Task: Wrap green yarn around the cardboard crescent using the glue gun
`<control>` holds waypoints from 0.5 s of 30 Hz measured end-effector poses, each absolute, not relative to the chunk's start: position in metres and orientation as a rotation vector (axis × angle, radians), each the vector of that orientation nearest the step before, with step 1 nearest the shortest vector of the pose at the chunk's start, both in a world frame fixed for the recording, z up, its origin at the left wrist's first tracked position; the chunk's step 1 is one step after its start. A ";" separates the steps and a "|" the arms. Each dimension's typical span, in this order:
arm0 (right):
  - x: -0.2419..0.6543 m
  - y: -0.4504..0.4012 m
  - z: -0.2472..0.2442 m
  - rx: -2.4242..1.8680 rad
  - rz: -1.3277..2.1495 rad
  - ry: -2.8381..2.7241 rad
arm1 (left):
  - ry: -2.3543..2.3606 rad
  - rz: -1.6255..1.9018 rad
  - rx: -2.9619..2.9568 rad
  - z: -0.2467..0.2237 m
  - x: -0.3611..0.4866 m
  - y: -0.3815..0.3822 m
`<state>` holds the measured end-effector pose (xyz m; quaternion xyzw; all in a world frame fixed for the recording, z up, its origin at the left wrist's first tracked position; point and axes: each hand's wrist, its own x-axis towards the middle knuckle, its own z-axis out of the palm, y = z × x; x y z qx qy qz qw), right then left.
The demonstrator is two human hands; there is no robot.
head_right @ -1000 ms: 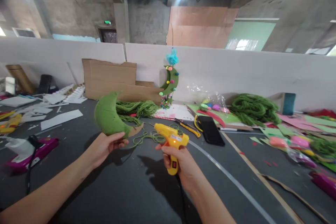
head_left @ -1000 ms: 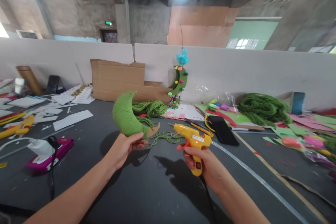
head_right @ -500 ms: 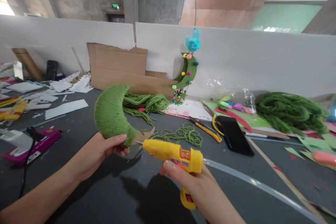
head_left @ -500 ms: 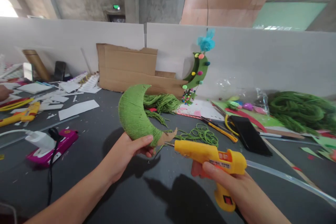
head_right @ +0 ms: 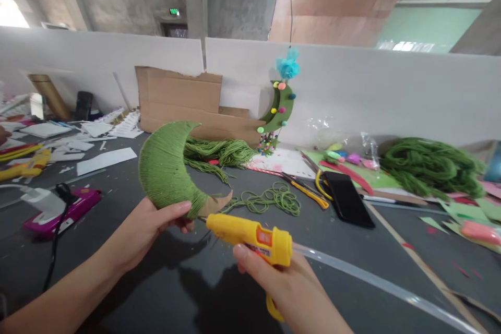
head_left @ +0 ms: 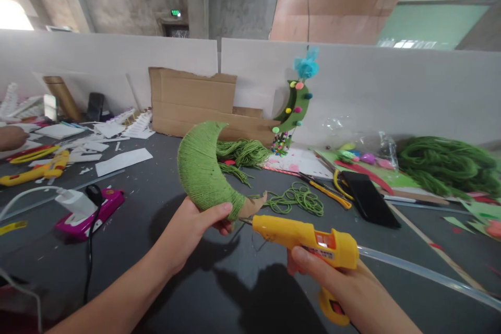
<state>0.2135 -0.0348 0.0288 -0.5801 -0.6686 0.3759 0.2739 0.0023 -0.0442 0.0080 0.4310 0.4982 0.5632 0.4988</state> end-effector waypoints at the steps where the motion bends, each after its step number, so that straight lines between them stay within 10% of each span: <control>1: 0.213 -0.035 0.029 -1.556 1.007 -1.799 | 1.209 1.365 1.048 0.008 0.002 -0.045; 15: 0.206 -0.032 0.028 -1.535 0.995 -1.818 | 1.283 1.346 1.158 0.008 0.000 -0.043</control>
